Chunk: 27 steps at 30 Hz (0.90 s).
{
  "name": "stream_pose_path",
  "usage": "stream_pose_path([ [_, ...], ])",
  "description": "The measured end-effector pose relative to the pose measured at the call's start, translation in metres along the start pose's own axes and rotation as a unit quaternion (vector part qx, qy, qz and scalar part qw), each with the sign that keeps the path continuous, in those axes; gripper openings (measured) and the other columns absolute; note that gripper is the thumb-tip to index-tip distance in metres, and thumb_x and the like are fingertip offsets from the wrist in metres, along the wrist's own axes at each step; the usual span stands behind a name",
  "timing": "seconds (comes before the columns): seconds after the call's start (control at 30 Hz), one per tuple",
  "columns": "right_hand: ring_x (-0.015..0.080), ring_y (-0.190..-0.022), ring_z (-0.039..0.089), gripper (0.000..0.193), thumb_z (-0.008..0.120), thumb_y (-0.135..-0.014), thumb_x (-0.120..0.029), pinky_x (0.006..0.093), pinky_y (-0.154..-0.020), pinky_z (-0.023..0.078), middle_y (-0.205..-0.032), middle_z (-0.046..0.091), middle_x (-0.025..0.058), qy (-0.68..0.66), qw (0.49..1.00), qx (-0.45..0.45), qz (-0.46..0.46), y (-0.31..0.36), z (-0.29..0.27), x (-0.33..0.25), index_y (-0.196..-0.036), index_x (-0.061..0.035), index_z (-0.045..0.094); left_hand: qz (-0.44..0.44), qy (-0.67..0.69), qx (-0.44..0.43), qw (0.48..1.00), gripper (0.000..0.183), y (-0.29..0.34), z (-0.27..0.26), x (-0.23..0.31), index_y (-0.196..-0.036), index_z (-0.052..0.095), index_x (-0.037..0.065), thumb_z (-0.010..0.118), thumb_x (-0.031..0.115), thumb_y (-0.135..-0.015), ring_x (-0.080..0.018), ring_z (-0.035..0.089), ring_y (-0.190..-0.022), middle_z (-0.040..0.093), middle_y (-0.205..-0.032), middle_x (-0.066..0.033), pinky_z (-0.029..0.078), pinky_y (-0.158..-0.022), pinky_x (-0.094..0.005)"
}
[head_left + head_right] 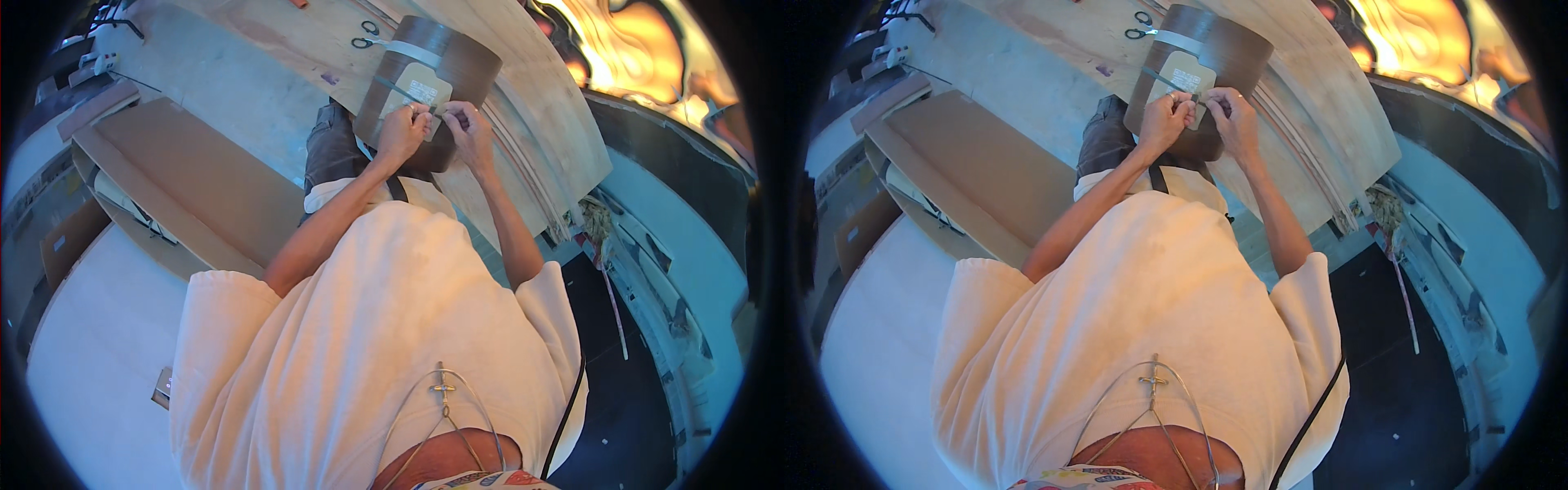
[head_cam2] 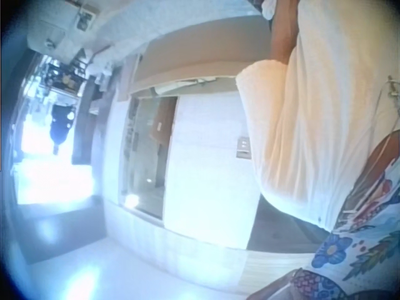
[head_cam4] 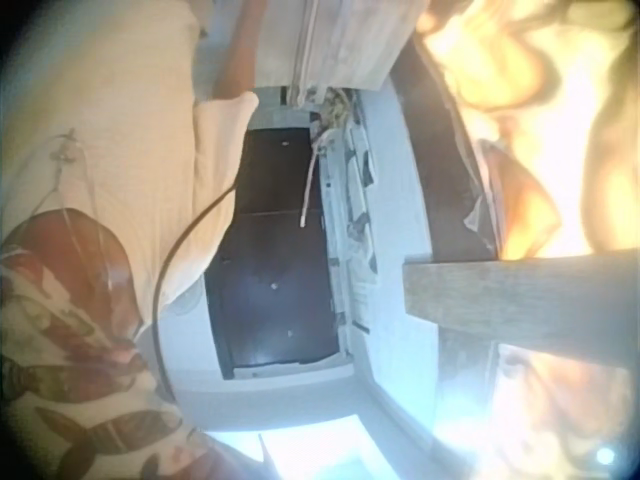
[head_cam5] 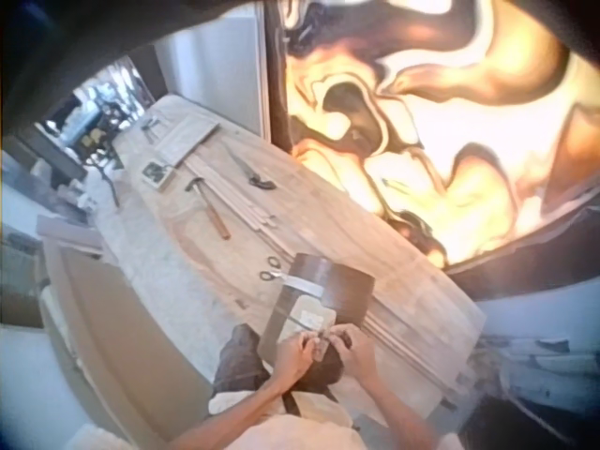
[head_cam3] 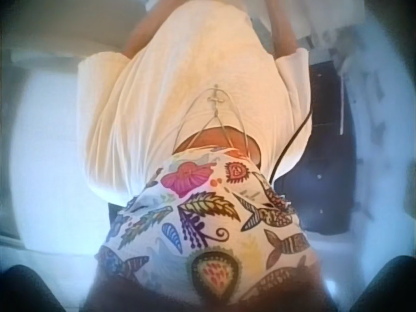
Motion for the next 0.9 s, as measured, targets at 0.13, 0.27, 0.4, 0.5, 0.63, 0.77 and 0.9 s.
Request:
stream_pose_path([
  [0.13, 0.0236, -0.076, 0.061, 0.013, 0.073, -0.081, -0.01, 0.0355, -0.07, 0.046, -0.084, 0.063, 0.0053, 0.129, 0.976, -0.045, -0.171, -0.015, 0.001, -0.022, -0.094, -0.0103, 0.071, 0.007, -0.013, 0.016, 1.0, 0.016, 0.001, -0.004, 0.002, -0.1, 0.066, -0.005, 0.06, 0.01, -0.095, -0.0095, 0.063, -0.066, 0.069, -0.074, -0.0067, 0.052, -0.063, -0.0244],
  [0.27, 0.0239, -0.083, 0.057, 0.011, 0.073, -0.08, -0.016, 0.0375, -0.072, 0.04, -0.087, 0.061, 0.0045, 0.217, 0.947, -0.085, -0.223, -0.029, 0.003, -0.021, -0.09, -0.0118, 0.069, -0.027, 0.01, 0.03, 0.999, 0.017, 0.002, -0.006, 0.003, -0.099, 0.067, -0.005, 0.062, 0.01, -0.094, -0.0092, 0.064, -0.067, 0.069, -0.076, -0.0066, 0.052, -0.063, -0.0234],
  [0.4, 0.022, -0.09, 0.056, 0.013, 0.073, -0.078, -0.018, 0.0372, -0.075, 0.039, -0.093, 0.06, 0.0025, 0.272, 0.916, -0.114, -0.272, -0.039, 0.005, -0.026, -0.089, -0.013, 0.067, -0.091, 0.122, 0.049, 0.987, 0.016, 0.003, -0.009, 0.006, -0.097, 0.067, -0.005, 0.064, 0.011, -0.093, -0.0095, 0.065, -0.068, 0.07, -0.079, -0.0066, 0.053, -0.064, -0.0224],
  [0.5, 0.0198, -0.093, 0.056, 0.016, 0.073, -0.074, -0.018, 0.0366, -0.078, 0.038, -0.098, 0.061, -0.0003, 0.283, 0.894, -0.088, -0.337, -0.039, 0.01, -0.025, -0.088, -0.0135, 0.066, -0.124, 0.177, 0.057, 0.975, 0.014, -0.001, -0.009, 0.004, -0.094, 0.067, -0.004, 0.063, 0.009, -0.093, -0.0111, 0.066, -0.069, 0.069, -0.08, -0.0071, 0.054, -0.063, -0.0228],
  [0.63, 0.0169, -0.097, 0.057, 0.019, 0.074, -0.071, -0.02, 0.0348, -0.082, 0.037, -0.104, 0.062, -0.0039, 0.267, 0.851, -0.096, -0.441, -0.036, 0.01, -0.036, -0.087, -0.0142, 0.064, -0.166, 0.181, 0.021, 0.969, 0.013, -0.005, -0.009, 0.0, -0.092, 0.066, -0.004, 0.061, 0.008, -0.093, -0.0132, 0.067, -0.069, 0.068, -0.08, -0.008, 0.054, -0.063, -0.0233],
  [0.77, 0.017, -0.097, 0.057, 0.023, 0.073, -0.072, -0.021, 0.0348, -0.082, 0.037, -0.104, 0.062, -0.0038, 0.293, 0.82, -0.154, -0.467, -0.04, 0.009, -0.034, -0.091, -0.0147, 0.061, -0.17, 0.162, -0.019, 0.972, 0.014, -0.009, -0.011, 0.002, -0.092, 0.066, -0.004, 0.06, 0.009, -0.094, -0.0138, 0.068, -0.069, 0.068, -0.079, -0.008, 0.054, -0.062, -0.0231],
  [0.9, 0.0174, -0.092, 0.058, 0.021, 0.073, -0.075, -0.017, 0.0347, -0.079, 0.037, -0.098, 0.063, -0.0004, 0.289, 0.831, -0.139, -0.454, -0.043, 0.01, -0.033, -0.087, -0.0125, 0.057, -0.096, 0.014, 0.046, 0.994, 0.015, -0.005, -0.01, 0.01, -0.094, 0.068, -0.003, 0.062, 0.011, -0.094, -0.0141, 0.068, -0.068, 0.07, -0.076, -0.0095, 0.054, -0.062, -0.0263],
])
Point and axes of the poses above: each hand's wrist, its own y-axis away from the middle knuckle, its own z-axis out of the palm, x = y × z, the point moved 4 cm from there along -y, towards the middle knuckle
